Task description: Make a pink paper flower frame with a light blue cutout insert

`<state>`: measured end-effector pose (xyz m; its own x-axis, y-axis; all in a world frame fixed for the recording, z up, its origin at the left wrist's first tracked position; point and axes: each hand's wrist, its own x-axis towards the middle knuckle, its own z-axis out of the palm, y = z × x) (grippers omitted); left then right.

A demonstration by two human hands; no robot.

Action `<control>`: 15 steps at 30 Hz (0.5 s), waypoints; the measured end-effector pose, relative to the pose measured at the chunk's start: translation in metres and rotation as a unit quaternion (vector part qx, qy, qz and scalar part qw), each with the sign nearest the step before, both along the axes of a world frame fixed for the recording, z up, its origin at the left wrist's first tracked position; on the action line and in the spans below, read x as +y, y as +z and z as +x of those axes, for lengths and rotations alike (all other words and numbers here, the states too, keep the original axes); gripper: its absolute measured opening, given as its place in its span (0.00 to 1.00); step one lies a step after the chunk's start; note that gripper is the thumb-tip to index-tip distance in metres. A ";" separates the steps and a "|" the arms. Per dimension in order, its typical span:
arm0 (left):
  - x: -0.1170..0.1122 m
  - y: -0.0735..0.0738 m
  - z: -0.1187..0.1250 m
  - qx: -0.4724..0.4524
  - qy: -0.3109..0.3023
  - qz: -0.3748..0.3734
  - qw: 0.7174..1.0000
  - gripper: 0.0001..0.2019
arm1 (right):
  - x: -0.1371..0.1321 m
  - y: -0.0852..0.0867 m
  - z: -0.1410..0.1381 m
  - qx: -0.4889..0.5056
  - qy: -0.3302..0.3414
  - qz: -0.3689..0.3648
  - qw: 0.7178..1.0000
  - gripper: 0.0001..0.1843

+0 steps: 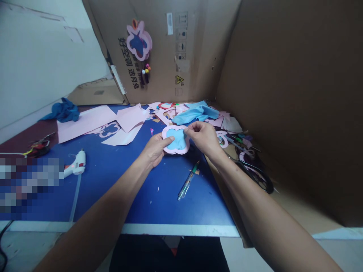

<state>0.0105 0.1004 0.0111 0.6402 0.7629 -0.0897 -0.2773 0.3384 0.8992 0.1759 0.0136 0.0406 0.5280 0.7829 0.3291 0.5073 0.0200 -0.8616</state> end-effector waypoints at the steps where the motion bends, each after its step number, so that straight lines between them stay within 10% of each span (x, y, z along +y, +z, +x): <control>1: 0.000 0.000 0.000 0.004 0.002 0.000 1.000 0.08 | 0.000 0.000 0.000 0.000 -0.001 0.000 1.000 0.16; 15: 0.008 0.004 -0.002 -0.018 0.047 -0.024 0.998 0.07 | 0.002 -0.004 0.000 0.144 0.041 -0.024 0.988 0.20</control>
